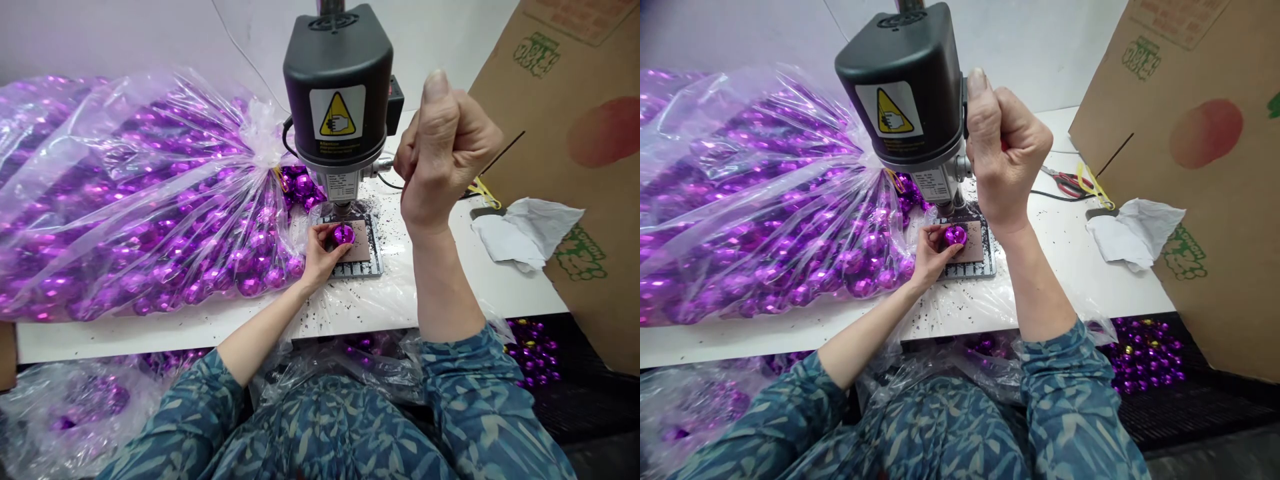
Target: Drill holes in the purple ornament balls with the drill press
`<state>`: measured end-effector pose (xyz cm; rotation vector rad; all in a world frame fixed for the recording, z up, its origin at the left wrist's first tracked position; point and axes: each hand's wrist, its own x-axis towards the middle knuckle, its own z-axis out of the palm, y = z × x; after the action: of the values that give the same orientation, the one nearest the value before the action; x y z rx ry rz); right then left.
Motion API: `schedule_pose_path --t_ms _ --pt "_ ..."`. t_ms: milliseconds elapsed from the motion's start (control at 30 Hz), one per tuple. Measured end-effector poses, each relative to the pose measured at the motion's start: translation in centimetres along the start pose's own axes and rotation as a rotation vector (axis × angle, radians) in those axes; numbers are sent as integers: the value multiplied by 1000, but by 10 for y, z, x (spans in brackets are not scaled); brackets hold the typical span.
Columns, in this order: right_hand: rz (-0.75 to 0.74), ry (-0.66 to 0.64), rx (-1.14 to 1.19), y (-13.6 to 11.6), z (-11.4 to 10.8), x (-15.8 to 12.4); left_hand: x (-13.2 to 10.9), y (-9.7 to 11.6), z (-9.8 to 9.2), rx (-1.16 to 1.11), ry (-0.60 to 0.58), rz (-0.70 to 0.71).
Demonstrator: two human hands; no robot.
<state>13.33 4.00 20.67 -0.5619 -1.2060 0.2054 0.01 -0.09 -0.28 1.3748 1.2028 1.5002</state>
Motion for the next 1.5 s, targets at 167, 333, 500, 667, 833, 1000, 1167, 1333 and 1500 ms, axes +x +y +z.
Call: schedule_pose_path --t_ms 167,333,500,667,833,1000,1167,1333,1500 --pt "45 -56 66 12 0 -3 1 3 1 47 -42 8" --pt "70 -15 -5 10 -5 -10 3 0 0 97 -36 56" --pt "-26 83 116 8 -11 -24 2 -3 1 90 -46 82" --pt "-89 120 174 20 -15 -34 2 -5 1 61 -41 67" --pt "-209 114 223 31 -19 -43 2 -6 1 29 -40 76" --pt "-263 61 192 35 -25 -49 3 -4 1 19 -41 83" --pt "-293 66 168 42 -29 -55 3 -3 1 11 -31 54" --pt "-335 48 145 41 -30 -56 3 -2 3 11 -25 36" --pt "-105 54 87 10 -11 -16 0 13 1 129 34 21"
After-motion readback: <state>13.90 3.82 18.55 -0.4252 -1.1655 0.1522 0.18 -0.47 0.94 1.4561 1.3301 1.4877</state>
